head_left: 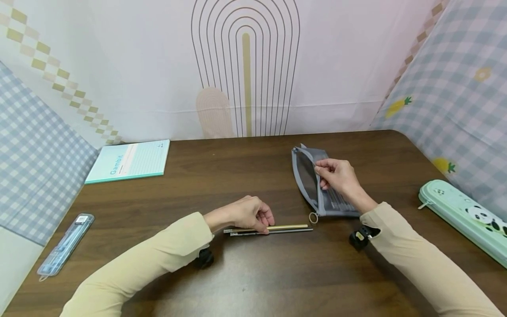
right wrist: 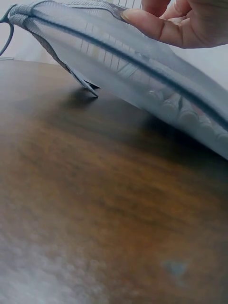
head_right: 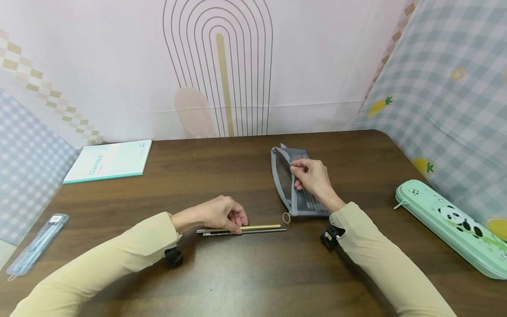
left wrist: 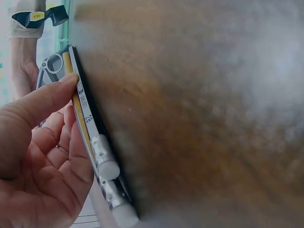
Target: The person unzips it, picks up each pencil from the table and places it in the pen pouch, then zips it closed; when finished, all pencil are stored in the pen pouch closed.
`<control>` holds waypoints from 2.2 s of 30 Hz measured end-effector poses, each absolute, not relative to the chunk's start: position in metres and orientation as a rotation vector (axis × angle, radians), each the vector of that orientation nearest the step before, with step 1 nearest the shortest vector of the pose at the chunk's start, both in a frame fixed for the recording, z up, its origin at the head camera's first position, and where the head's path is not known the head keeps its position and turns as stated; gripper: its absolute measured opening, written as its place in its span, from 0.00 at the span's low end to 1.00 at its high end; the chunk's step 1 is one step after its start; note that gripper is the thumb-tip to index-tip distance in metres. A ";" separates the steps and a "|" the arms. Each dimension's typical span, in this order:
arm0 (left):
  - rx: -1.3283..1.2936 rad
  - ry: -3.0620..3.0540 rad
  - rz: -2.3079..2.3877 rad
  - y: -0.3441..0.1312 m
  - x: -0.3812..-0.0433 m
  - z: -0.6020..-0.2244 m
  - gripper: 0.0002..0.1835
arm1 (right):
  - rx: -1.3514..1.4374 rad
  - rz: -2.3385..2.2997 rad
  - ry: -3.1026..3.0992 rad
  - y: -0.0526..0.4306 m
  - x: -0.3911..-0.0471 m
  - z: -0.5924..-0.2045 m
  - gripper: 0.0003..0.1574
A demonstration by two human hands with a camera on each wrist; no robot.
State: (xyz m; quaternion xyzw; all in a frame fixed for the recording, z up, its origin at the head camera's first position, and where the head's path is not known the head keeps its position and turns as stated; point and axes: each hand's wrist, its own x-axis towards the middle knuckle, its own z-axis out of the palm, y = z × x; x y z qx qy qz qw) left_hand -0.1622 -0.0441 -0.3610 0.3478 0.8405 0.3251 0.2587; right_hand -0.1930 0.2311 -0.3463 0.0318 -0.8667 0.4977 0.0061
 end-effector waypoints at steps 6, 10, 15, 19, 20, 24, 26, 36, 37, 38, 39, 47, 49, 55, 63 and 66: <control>0.947 2.280 0.861 -0.047 -0.165 -0.358 0.04 | 0.097 1.557 -2.707 0.231 -0.193 -0.346 0.18; 0.959 2.264 0.814 -0.049 -0.173 -0.351 0.03 | 0.090 1.561 -2.710 0.231 -0.192 -0.344 0.19; 0.858 2.174 0.923 -0.050 -0.186 -0.343 0.04 | 0.088 1.588 -2.701 0.232 -0.191 -0.342 0.21; 0.738 2.113 1.056 -0.046 -0.196 -0.341 0.06 | 0.086 1.597 -2.693 0.232 -0.191 -0.341 0.21; 0.698 2.101 1.088 -0.044 -0.199 -0.341 0.07 | 0.086 1.597 -2.693 0.232 -0.191 -0.341 0.21; 0.522 2.043 1.243 -0.031 -0.206 -0.344 0.10 | 0.084 1.589 -2.698 0.231 -0.191 -0.341 0.20; 0.431 1.995 1.332 -0.022 -0.210 -0.346 0.11 | 0.082 1.587 -2.698 0.231 -0.191 -0.341 0.20; 0.068 1.728 1.704 0.026 -0.232 -0.353 0.16 | 0.075 1.576 -2.704 0.229 -0.191 -0.343 0.19; 0.043 1.705 1.729 0.030 -0.233 -0.353 0.17 | 0.075 1.577 -2.703 0.230 -0.192 -0.344 0.19; 0.020 1.690 1.750 0.034 -0.235 -0.354 0.17 | 0.076 1.574 -2.704 0.230 -0.192 -0.344 0.19; 0.001 1.677 1.765 0.038 -0.236 -0.354 0.17 | 0.075 1.573 -2.705 0.230 -0.192 -0.344 0.19; -0.107 1.647 1.859 0.064 -0.242 -0.361 0.16 | 0.067 1.579 -2.713 0.230 -0.192 -0.342 0.19; -0.128 1.659 1.863 0.068 -0.242 -0.361 0.16 | 0.068 1.569 -2.718 0.230 -0.193 -0.343 0.19; -0.155 1.700 1.860 0.077 -0.243 -0.363 0.15 | 0.077 1.561 -2.719 0.230 -0.192 -0.343 0.19; -0.153 1.749 1.822 0.084 -0.239 -0.364 0.13 | 0.067 1.545 -2.732 0.229 -0.191 -0.343 0.19; -0.156 1.791 1.850 0.087 -0.237 -0.363 0.14 | 0.065 1.547 -2.731 0.229 -0.192 -0.343 0.19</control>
